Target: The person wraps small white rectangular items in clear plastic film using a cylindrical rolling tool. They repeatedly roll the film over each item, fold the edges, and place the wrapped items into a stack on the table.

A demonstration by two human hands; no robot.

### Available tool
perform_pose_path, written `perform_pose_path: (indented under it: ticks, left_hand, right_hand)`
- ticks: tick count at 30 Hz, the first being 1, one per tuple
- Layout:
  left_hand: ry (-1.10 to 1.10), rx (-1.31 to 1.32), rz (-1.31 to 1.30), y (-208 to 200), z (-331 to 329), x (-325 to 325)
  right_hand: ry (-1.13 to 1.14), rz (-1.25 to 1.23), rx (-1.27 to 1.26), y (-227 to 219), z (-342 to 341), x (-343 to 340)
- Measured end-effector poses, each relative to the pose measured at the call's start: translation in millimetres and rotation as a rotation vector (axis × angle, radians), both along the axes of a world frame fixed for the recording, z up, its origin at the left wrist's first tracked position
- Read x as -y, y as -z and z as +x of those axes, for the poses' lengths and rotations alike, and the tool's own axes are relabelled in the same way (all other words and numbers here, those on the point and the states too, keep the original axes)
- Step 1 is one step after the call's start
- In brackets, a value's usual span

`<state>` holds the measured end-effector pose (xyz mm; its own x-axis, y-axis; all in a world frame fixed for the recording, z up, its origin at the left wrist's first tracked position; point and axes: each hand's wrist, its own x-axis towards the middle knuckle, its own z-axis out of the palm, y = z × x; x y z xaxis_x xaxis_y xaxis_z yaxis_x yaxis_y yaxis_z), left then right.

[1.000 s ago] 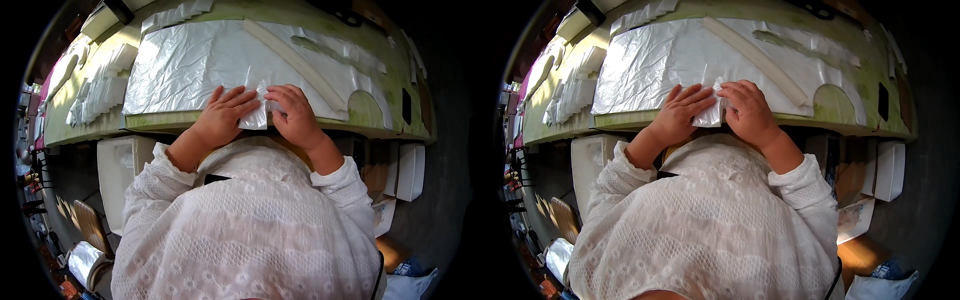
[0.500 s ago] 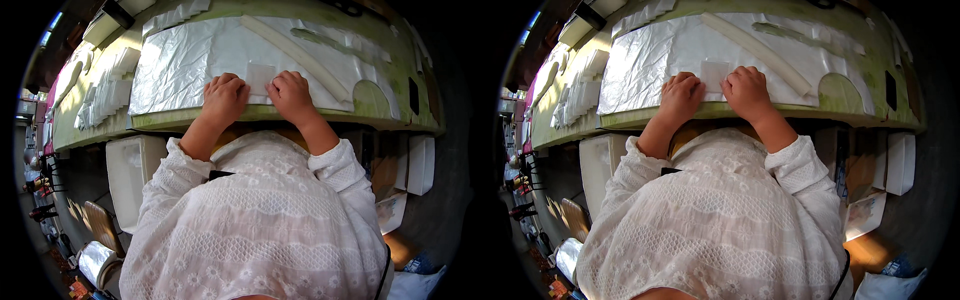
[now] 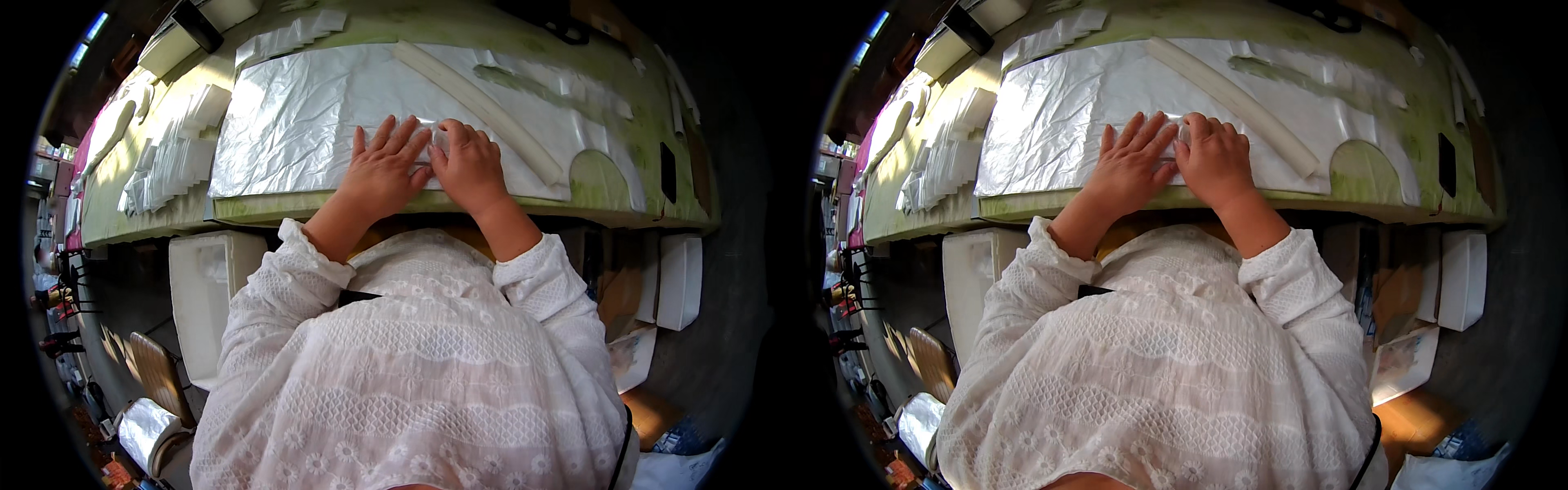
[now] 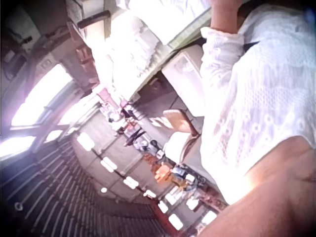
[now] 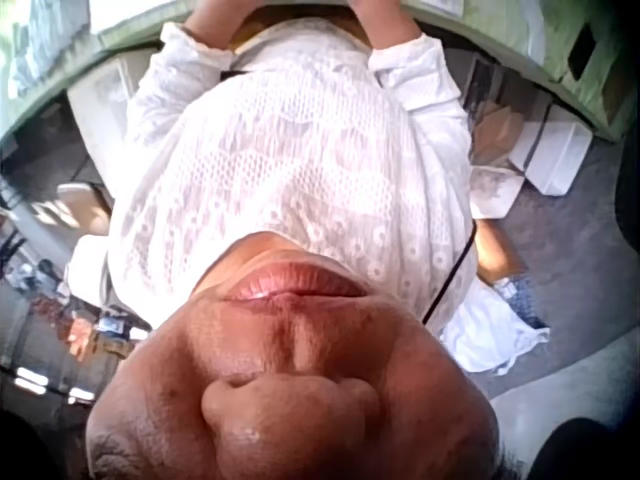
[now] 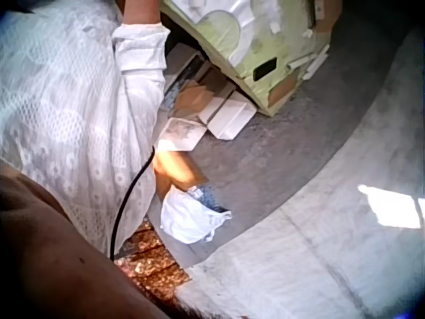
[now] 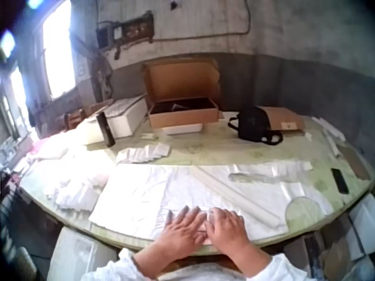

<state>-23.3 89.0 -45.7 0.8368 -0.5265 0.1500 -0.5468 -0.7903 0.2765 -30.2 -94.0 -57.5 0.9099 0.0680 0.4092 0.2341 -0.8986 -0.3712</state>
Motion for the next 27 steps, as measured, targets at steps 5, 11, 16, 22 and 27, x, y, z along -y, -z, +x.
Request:
perform_pose_path:
  ticks: [5, 11, 16, 22, 27]
  left_hand:
    - [0.054, 0.066, -0.117, -4.5, -7.5, -6.5]
    - [0.008, -0.581, -0.967, 23.7, -89.7, -49.6]
    - [-0.482, -1.431, -1.361, 19.0, -94.1, -54.2]
    - [-0.373, -1.338, -1.375, 28.6, -87.5, -37.2]
    - [-0.404, -1.064, -1.294, 8.7, -88.4, -73.1]
  right_hand:
    - [-0.032, -0.082, -0.189, -18.4, 10.1, -0.8]
    - [-0.044, -0.058, -0.195, -18.9, 8.4, 0.1]
    - [-0.255, 0.014, -0.218, -30.2, -38.4, -17.2]
    - [-0.339, 0.11, -0.146, -18.7, -48.8, -30.3]
    - [-0.292, 0.205, -0.023, -11.3, -38.5, -29.6]
